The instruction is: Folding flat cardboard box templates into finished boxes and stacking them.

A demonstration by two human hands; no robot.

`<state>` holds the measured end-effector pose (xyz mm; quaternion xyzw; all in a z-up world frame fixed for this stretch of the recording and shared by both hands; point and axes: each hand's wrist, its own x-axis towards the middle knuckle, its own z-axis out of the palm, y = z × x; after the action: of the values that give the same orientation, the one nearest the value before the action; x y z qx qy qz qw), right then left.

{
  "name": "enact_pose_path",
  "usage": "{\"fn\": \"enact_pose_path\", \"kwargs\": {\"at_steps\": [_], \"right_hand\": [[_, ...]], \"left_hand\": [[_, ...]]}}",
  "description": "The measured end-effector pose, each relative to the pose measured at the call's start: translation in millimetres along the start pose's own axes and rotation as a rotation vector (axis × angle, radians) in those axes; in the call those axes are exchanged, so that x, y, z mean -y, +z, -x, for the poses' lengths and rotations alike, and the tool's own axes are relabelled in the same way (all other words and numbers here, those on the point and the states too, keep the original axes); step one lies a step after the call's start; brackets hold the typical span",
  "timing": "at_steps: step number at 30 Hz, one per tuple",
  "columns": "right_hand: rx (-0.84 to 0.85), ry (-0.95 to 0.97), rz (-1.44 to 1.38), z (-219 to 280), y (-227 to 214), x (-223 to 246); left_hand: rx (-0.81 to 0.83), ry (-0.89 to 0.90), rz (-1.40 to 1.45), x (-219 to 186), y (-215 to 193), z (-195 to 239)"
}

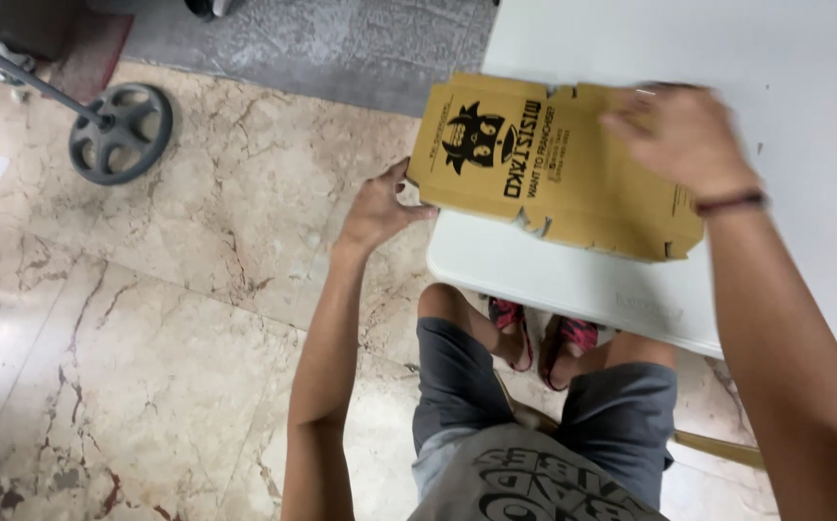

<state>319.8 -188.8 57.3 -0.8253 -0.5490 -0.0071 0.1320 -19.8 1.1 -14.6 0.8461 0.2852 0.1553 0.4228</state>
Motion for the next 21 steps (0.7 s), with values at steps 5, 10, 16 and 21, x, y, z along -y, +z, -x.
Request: {"fn": "enact_pose_path", "kwargs": {"at_steps": [5,10,16,21], "right_hand": [[0.431,0.035,-0.215,-111,30,80],[0.518,0.057,-0.236,-139,54,113],[0.398,-0.066,-0.186,-141,65,108],[0.376,-0.069,-0.188,-135,67,109]], "left_hand": [[-0.003,-0.044,-0.077,0,0,-6],[-0.025,-0.073,-0.076,3,-3,-8],[-0.011,0.057,-0.092,16,-6,-19],[0.003,0.017,-0.122,10,-8,-20]]}}
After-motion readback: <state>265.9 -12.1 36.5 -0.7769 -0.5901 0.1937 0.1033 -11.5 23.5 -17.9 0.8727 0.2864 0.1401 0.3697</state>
